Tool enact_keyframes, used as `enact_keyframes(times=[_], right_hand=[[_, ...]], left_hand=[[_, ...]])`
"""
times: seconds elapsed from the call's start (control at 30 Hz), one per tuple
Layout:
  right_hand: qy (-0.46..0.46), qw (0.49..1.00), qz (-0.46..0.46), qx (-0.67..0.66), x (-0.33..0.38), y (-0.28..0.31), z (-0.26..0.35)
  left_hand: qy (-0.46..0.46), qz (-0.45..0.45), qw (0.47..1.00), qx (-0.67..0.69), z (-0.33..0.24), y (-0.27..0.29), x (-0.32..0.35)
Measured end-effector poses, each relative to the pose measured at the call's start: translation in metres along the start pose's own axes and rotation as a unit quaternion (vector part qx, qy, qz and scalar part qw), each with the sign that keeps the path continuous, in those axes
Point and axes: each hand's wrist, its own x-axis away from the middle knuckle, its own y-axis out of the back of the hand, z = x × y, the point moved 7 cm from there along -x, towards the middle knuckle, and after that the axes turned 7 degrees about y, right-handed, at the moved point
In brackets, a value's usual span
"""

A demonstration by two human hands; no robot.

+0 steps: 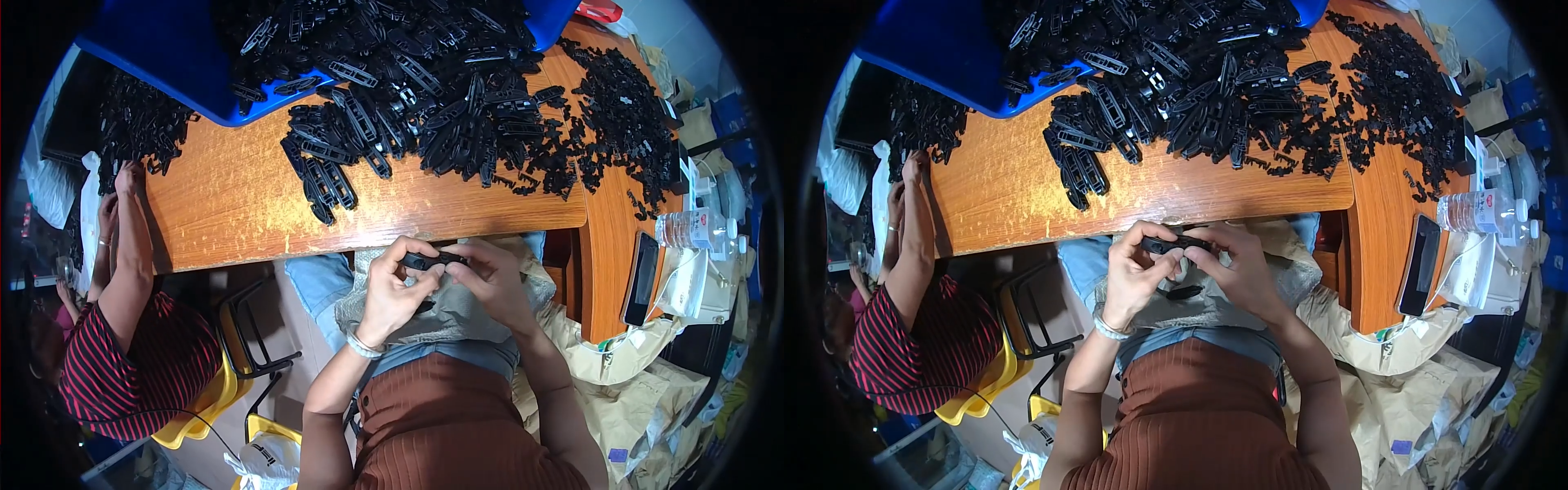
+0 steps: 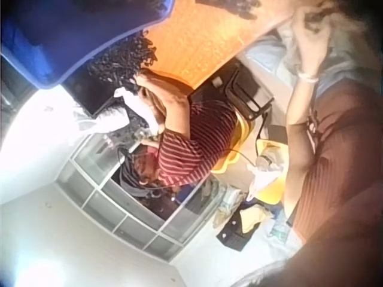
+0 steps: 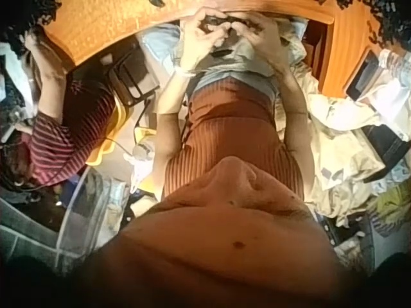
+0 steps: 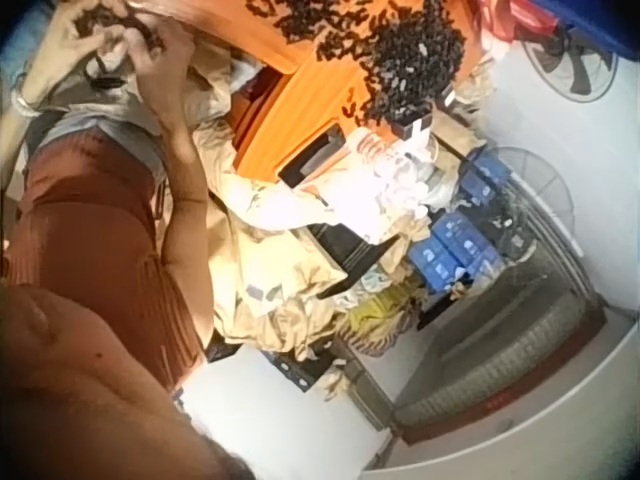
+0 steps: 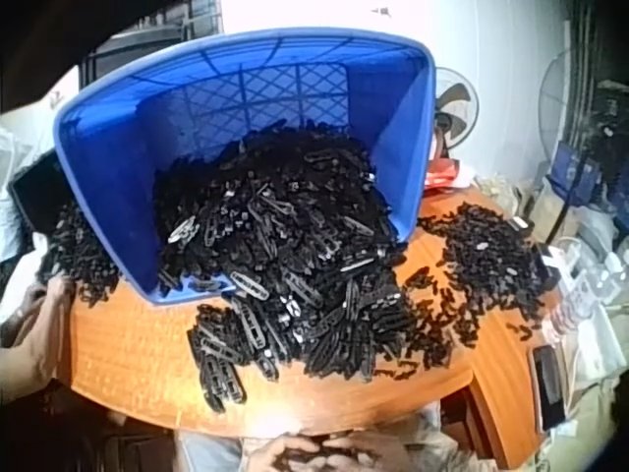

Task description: Assembling small black plastic hardware components by hand at a workstation.

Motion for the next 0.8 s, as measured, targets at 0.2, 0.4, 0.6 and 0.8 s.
enact_keyframes(times=[0.2, 0.4, 0.6, 0.8], right_hand=[[0.002, 0.999, 0.017, -0.034, 0.004, 0.001, 0.005], [-0.016, 0.990, -0.004, 0.141, 0.001, 0.025, 0.006], [0.230, 0.784, -0.264, 0.512, -0.028, 0.068, 0.045], [0.248, 0.769, -0.234, 0.541, -0.038, 0.068, 0.038]], left_hand=[[-0.040, -0.004, 0.999, -0.009, -0.003, 0.014, -0.002], [-0.145, -0.370, 0.804, -0.442, -0.059, 0.100, -0.007], [-0.056, -0.402, 0.813, -0.418, -0.032, 0.139, -0.016], [-0.146, -0.424, 0.888, -0.102, -0.008, 0.162, 0.000]])
